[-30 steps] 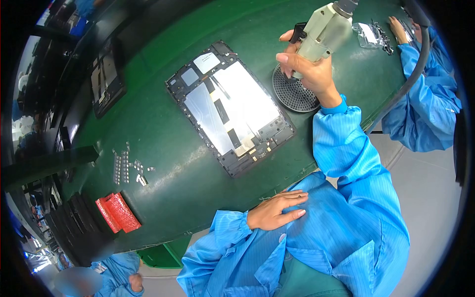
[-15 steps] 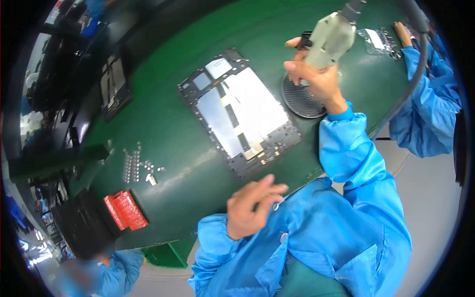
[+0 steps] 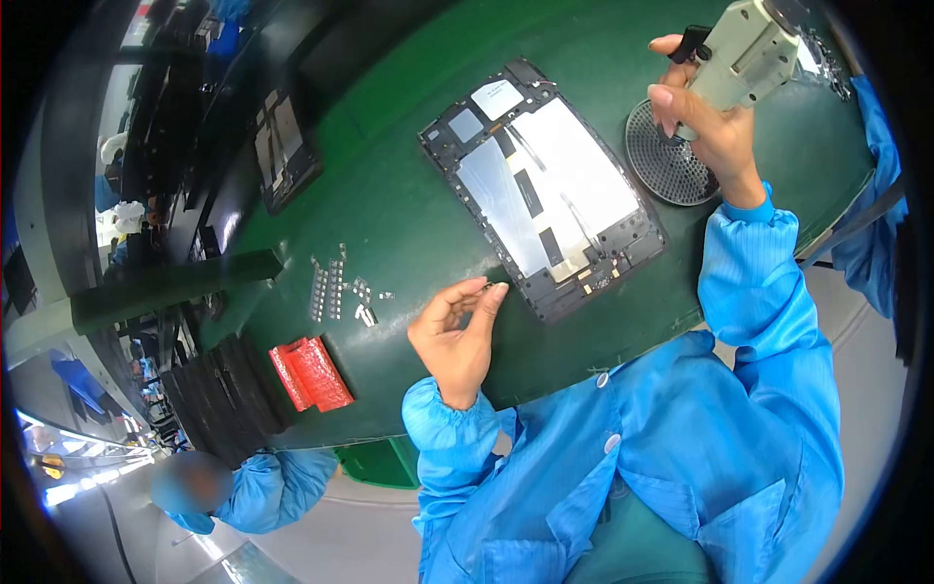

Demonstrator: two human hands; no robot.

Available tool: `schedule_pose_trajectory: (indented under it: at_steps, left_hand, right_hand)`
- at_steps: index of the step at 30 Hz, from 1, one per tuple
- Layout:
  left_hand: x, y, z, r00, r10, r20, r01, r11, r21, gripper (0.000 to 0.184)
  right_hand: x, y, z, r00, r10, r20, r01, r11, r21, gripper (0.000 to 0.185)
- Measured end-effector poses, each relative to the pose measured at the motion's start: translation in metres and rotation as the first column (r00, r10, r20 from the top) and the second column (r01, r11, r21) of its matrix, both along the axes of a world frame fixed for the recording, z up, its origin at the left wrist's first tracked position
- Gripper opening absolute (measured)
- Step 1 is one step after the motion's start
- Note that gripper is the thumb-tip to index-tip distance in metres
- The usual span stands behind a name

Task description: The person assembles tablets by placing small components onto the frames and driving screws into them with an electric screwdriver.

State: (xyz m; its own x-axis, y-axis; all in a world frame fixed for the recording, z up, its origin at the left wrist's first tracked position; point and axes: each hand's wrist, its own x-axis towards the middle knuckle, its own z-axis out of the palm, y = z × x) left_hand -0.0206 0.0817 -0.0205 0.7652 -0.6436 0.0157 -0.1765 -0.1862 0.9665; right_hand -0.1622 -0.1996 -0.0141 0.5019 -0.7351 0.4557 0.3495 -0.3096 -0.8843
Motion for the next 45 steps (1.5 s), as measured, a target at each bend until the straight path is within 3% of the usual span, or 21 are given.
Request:
schedule_pose_trajectory:
  at_steps: [2,8,11,17,26,29,32,35,38,39,42,45]
  left_hand:
    - [-0.003,-0.004,0.0,0.971,-0.011,-0.239,-0.011,0.996,-0.09,0.015]
    - [-0.003,-0.01,-0.012,0.954,-0.048,-0.295,0.02,0.995,-0.096,0.012]
    - [-0.001,-0.013,-0.023,0.965,-0.104,-0.24,0.058,0.98,-0.19,0.01]
    - [0.002,-0.02,-0.029,0.996,-0.029,-0.084,0.019,0.993,-0.121,0.009]
    - [0.005,-0.024,-0.024,0.997,-0.057,-0.058,0.055,0.998,-0.04,0.011]
    - [0.007,-0.021,-0.037,0.992,-0.1,0.073,0.104,0.993,-0.058,0.011]
    - [0.001,-0.02,-0.035,0.992,-0.031,0.124,0.031,1.0,0.0,0.01]
    - [-0.007,-0.017,-0.021,0.916,-0.111,0.386,0.054,0.986,0.155,0.021]
    - [-0.009,-0.006,-0.022,0.746,-0.259,0.613,0.188,0.966,0.18,0.036]
    - [-0.008,-0.001,-0.02,0.699,-0.352,0.623,0.254,0.936,0.245,0.057]
    - [-0.014,0.001,-0.008,0.658,-0.406,0.634,0.249,0.912,0.325,0.07]
    - [-0.008,-0.002,-0.023,0.627,-0.389,0.674,0.246,0.921,0.302,0.079]
  right_hand:
    - [0.0,-0.001,-0.001,1.0,-0.007,0.002,0.007,1.0,0.006,0.04]
    - [-0.002,-0.001,-0.002,1.0,0.001,-0.015,-0.001,1.0,0.002,0.041]
    - [-0.002,-0.001,-0.003,1.0,0.004,-0.01,-0.004,1.0,0.006,0.041]
    - [-0.001,-0.001,-0.004,1.0,0.011,0.0,-0.011,1.0,-0.01,0.04]
    - [-0.001,0.0,-0.003,1.0,0.008,-0.001,-0.008,1.0,-0.015,0.039]
    - [-0.001,0.001,-0.002,1.0,-0.004,-0.002,0.004,1.0,0.016,0.039]
    - [-0.002,0.002,-0.001,1.0,-0.014,-0.008,0.014,1.0,0.01,0.039]
    - [-0.002,0.003,0.001,1.0,-0.023,-0.017,0.024,0.999,0.038,0.04]
    - [0.0,0.001,0.002,0.999,-0.017,0.051,0.017,1.0,0.003,0.037]
    - [-0.001,0.001,0.002,0.998,-0.021,0.053,0.019,0.999,0.034,0.038]
    - [0.0,0.003,0.006,0.999,-0.024,0.048,0.021,0.998,0.051,0.037]
    - [0.005,0.014,0.012,0.998,0.026,0.05,-0.029,0.997,0.067,0.04]
